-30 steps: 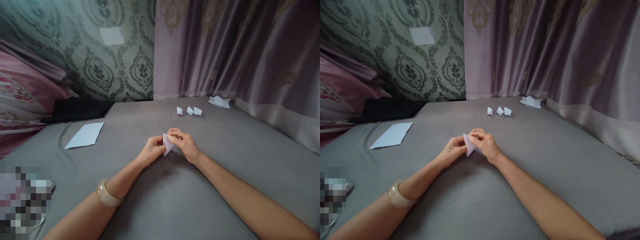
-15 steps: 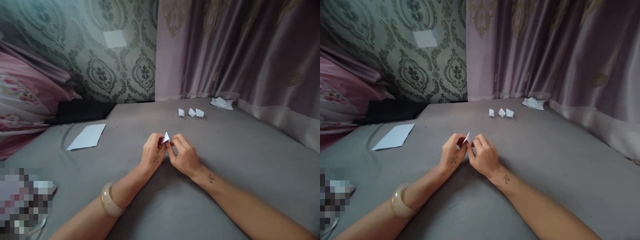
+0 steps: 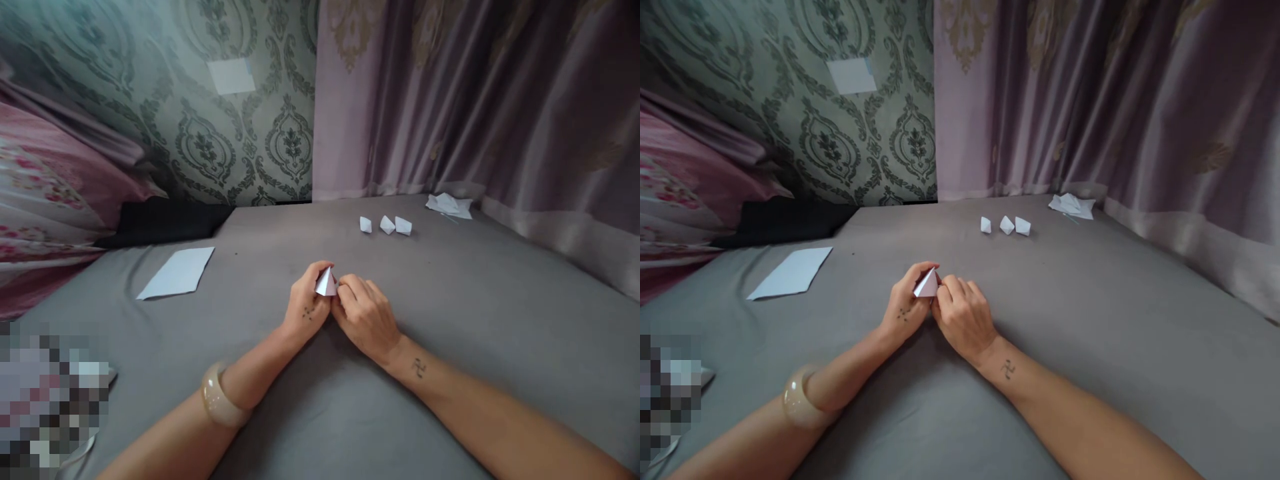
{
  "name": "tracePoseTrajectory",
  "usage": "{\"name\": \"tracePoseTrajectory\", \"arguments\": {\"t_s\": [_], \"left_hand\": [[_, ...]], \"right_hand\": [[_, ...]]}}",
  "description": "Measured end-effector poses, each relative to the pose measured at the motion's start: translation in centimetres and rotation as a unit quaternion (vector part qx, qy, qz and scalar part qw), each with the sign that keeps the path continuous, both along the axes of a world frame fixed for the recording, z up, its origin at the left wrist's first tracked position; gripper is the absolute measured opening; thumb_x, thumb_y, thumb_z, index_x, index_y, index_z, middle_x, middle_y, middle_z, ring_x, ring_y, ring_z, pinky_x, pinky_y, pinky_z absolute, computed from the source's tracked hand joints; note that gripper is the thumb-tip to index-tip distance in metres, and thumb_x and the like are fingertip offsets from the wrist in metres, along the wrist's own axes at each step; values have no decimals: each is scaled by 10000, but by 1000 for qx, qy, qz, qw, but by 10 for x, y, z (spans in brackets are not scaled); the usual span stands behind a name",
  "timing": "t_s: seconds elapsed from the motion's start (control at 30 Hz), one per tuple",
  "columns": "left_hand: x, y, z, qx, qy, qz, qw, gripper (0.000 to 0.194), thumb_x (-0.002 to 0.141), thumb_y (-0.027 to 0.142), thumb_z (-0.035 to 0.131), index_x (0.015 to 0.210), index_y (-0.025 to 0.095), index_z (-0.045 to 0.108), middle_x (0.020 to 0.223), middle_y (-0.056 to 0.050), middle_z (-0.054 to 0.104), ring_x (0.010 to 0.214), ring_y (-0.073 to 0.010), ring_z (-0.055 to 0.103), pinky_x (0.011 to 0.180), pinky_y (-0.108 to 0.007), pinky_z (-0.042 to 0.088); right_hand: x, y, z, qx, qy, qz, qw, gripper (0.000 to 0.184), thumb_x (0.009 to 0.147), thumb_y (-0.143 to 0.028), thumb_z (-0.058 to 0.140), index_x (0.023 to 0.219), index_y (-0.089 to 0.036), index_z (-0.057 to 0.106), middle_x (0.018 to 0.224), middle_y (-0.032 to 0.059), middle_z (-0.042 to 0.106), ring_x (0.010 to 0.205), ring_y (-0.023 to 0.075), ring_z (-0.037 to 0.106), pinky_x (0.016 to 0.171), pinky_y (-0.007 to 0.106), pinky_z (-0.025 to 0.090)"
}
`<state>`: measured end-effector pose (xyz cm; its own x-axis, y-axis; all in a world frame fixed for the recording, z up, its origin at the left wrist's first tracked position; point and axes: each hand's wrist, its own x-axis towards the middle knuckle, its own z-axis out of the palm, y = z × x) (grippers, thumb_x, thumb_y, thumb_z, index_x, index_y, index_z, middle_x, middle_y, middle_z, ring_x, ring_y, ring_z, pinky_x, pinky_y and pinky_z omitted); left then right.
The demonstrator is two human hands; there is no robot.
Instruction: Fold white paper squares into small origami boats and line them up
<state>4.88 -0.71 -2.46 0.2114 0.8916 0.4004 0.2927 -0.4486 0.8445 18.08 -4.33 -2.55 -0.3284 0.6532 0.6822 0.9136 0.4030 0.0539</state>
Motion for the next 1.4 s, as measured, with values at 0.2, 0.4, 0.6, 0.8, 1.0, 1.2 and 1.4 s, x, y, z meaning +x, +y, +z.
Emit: {"name": "tracePoseTrajectory", "arguments": {"t_s": [0.2, 0.4, 0.6, 0.8, 1.0, 1.2, 1.4], "left_hand": [[4, -5, 0, -3, -78, 22, 997, 315, 730, 87, 515, 1029, 169, 573, 913, -56, 647, 829, -173, 593, 747, -260, 447], [6, -6, 0, -29, -133, 18, 991, 228, 739, 132, 552, 956, 139, 622, 847, -47, 666, 771, -162, 600, 708, -251, 463], [-2, 5, -9, -12, -117, 10, 993, 304, 713, 65, 496, 946, 164, 665, 825, -13, 683, 732, -134, 596, 672, -221, 455], [-6, 8, -12, -8, -56, -23, 998, 301, 778, 102, 501, 1033, 185, 638, 895, -39, 693, 793, -158, 630, 704, -245, 465], [-2, 2, -7, -19, -31, -76, 997, 322, 812, 117, 518, 1122, 205, 523, 923, -36, 706, 792, -142, 638, 721, -232, 446], [0, 4, -9, -52, -50, -89, 993, 287, 839, 179, 536, 1114, 196, 454, 819, -19, 697, 667, -122, 599, 663, -230, 420], [0, 8, -13, -88, -91, -134, 983, 287, 848, 235, 557, 1105, 186, 438, 791, -22, 679, 625, -114, 575, 619, -224, 400]], "right_hand": [[-2, 0, 1, 4, 2, -12, 1000, 204, 903, -188, 451, 718, -189, 536, 768, 64, 601, 663, 192, 484, 641, 325, 338], [-2, 0, 0, -8, 20, -27, 999, 223, 928, -242, 445, 732, -184, 534, 785, 53, 603, 641, 173, 478, 641, 314, 337], [3, 4, -3, -134, 195, 25, 971, 150, 872, -180, 481, 727, -186, 521, 771, 31, 578, 665, 144, 525, 640, 277, 378], [18, 17, 3, -296, 522, 98, 794, 148, 814, -293, 572, 906, -188, 620, 798, 23, 632, 693, 137, 568, 649, 270, 435], [25, 21, 12, -369, 622, 140, 676, 282, 769, -462, 645, 744, -186, 700, 702, 2, 577, 658, 115, 482, 604, 262, 378], [24, 18, 13, -381, 619, 160, 668, 269, 748, -454, 672, 689, -194, 705, 638, -22, 518, 616, 102, 416, 584, 266, 325], [28, 21, 12, -386, 591, 155, 691, 278, 755, -448, 668, 662, -186, 680, 632, -30, 486, 623, 104, 394, 612, 279, 298]]}}
